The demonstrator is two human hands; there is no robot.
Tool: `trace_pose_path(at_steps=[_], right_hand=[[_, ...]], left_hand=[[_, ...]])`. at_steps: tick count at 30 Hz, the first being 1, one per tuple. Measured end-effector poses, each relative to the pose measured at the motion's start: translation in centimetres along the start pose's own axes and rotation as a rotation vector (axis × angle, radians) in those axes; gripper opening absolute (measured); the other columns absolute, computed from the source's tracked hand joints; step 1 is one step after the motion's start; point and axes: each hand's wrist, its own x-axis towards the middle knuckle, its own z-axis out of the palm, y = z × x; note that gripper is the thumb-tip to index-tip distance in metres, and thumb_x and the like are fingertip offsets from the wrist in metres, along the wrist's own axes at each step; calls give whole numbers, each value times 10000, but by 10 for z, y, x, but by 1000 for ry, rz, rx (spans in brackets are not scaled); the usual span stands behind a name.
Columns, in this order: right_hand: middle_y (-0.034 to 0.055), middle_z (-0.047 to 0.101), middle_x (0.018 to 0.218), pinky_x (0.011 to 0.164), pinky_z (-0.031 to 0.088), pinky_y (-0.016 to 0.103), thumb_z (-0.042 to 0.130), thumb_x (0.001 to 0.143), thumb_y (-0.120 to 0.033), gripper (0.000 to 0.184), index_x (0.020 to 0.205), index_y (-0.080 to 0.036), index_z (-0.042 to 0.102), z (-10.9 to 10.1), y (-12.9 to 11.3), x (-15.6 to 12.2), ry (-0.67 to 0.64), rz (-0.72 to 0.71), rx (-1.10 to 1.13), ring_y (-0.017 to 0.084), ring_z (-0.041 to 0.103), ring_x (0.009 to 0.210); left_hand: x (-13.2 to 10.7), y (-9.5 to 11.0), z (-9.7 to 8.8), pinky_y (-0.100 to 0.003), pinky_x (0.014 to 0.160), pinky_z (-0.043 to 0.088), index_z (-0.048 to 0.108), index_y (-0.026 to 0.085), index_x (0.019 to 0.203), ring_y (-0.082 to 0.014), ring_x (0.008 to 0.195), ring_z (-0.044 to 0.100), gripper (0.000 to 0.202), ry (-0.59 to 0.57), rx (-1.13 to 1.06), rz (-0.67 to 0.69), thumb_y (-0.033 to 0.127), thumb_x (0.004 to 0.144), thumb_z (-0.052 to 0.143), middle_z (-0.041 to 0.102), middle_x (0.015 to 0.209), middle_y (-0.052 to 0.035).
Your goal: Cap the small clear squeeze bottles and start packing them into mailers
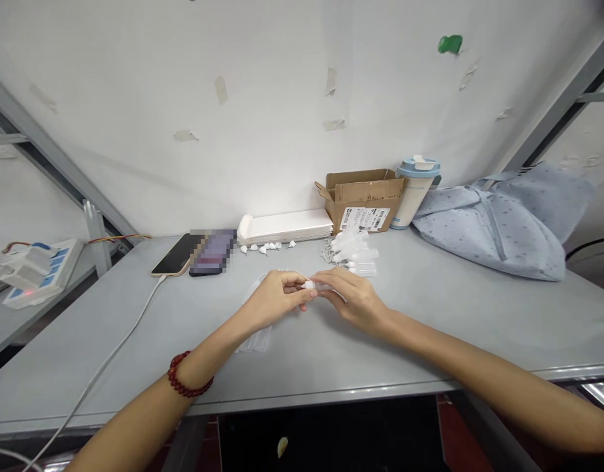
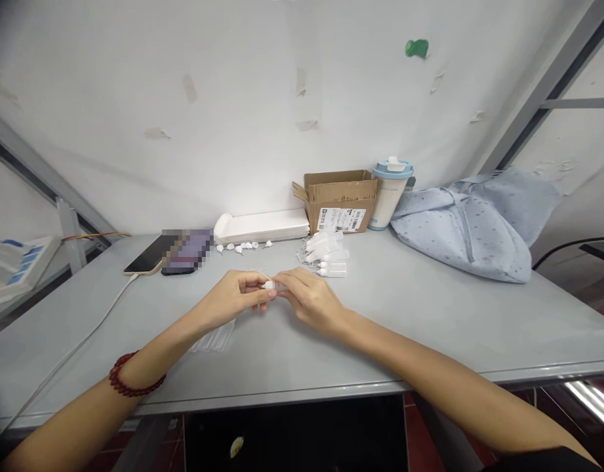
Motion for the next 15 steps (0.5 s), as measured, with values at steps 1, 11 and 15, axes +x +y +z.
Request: trace_pose_path(at_steps=[1, 11, 15], right_hand=[[101, 647, 902, 678, 505, 301, 470, 866, -109, 193, 1050, -143, 517, 0, 0, 0, -1, 0, -3, 170, 577, 802], [96, 645, 854, 654, 498, 305, 457, 875, -130, 167, 1028, -140, 523, 0, -2, 2, -25, -4, -21, 174, 575, 758], [87, 643, 845, 638, 489, 292, 454, 875, -123, 169, 1032, -148, 512, 1, -2, 1, -22, -14, -16, 167, 565, 739]], left_hand=[[0, 0, 0, -221, 559, 418, 628, 127, 788, -114, 588, 545, 223, 5, 0, -5, 342, 731, 611, 578, 645, 4], [2, -3, -4, -218, 526, 442, 618, 124, 716, -110, 560, 564, 363, -16, 52, 10, 451, 811, 493, 631, 707, -37], [5, -7, -5, -219, 519, 444, 602, 120, 671, -115, 540, 575, 430, -61, 98, 3, 481, 837, 438, 627, 657, -42]])
